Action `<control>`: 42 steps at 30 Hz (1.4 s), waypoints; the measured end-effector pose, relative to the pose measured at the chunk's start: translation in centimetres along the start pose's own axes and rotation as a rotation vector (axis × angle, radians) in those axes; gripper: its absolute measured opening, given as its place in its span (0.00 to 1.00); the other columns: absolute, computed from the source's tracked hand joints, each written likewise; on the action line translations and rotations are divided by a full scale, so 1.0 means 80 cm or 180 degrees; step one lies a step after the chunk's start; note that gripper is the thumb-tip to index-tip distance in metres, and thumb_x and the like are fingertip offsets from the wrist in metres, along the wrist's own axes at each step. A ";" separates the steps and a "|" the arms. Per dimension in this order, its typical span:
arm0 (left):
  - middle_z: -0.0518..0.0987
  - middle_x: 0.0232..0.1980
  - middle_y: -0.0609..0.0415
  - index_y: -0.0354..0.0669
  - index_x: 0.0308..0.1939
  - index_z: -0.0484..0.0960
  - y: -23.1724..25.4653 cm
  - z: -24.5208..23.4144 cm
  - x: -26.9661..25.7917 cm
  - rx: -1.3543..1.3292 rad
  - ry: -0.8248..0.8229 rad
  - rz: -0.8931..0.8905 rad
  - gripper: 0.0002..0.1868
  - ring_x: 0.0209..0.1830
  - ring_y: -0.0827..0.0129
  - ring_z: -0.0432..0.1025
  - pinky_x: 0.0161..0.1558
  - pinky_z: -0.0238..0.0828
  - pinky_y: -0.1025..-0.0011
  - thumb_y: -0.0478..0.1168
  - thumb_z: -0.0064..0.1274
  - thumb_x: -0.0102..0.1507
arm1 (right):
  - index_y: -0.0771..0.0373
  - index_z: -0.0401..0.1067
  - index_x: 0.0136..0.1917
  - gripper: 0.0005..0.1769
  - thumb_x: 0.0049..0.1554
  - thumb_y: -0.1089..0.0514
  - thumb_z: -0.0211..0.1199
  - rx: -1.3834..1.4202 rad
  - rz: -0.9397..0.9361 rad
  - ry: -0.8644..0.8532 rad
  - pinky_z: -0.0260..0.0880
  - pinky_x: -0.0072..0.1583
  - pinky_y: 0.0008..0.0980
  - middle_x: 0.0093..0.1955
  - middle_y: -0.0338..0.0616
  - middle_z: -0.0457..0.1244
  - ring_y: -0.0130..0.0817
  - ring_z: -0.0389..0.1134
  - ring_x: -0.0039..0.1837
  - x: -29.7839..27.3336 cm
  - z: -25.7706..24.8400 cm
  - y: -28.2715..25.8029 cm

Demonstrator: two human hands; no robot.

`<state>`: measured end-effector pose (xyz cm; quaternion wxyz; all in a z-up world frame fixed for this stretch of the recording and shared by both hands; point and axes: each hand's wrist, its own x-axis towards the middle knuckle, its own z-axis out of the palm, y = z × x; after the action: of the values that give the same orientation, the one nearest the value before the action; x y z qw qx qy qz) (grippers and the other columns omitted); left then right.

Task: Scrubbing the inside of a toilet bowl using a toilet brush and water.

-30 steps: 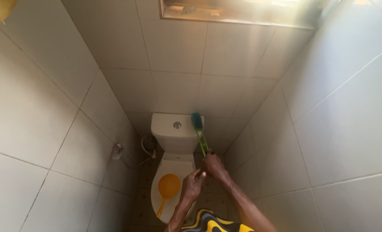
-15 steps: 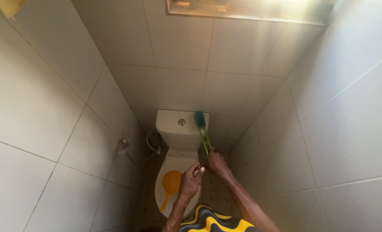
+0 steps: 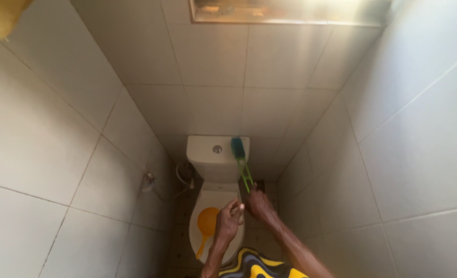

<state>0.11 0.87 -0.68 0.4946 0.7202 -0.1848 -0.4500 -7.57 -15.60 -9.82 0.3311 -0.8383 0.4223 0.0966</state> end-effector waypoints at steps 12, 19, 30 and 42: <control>0.78 0.67 0.44 0.39 0.73 0.69 -0.003 0.015 0.007 -0.0078 -0.0119 0.0375 0.39 0.61 0.59 0.77 0.50 0.80 0.64 0.60 0.52 0.65 | 0.77 0.41 0.81 0.40 0.64 0.55 0.51 0.0015 -0.0105 0.0017 0.74 0.45 0.51 0.51 0.70 0.68 0.60 0.73 0.48 -0.058 -0.019 -0.013; 0.79 0.65 0.41 0.40 0.73 0.68 0.023 0.012 -0.001 0.0036 -0.0176 0.0220 0.40 0.61 0.57 0.78 0.51 0.80 0.61 0.60 0.51 0.65 | 0.75 0.40 0.82 0.39 0.65 0.55 0.49 0.0241 0.0268 -0.0100 0.75 0.42 0.51 0.50 0.68 0.69 0.58 0.74 0.46 0.019 -0.025 -0.025; 0.77 0.67 0.41 0.42 0.74 0.65 0.012 0.007 0.003 -0.0035 -0.0086 -0.0059 0.42 0.65 0.54 0.75 0.59 0.79 0.57 0.64 0.49 0.64 | 0.72 0.51 0.78 0.30 0.67 0.54 0.45 0.0249 -0.0074 0.0015 0.74 0.43 0.54 0.48 0.67 0.69 0.60 0.73 0.45 -0.011 0.010 0.013; 0.75 0.68 0.42 0.39 0.73 0.69 0.003 0.010 0.024 0.0409 0.0024 0.0270 0.42 0.67 0.54 0.72 0.61 0.71 0.62 0.67 0.47 0.66 | 0.71 0.74 0.62 0.33 0.75 0.44 0.35 0.0941 0.0120 -0.0153 0.65 0.38 0.45 0.36 0.62 0.68 0.51 0.67 0.34 0.010 0.046 0.051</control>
<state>0.47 -1.02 -1.45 0.4668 0.7437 -0.2418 -0.4130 -9.78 -15.53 -14.90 0.4591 -0.7697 0.4395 0.0596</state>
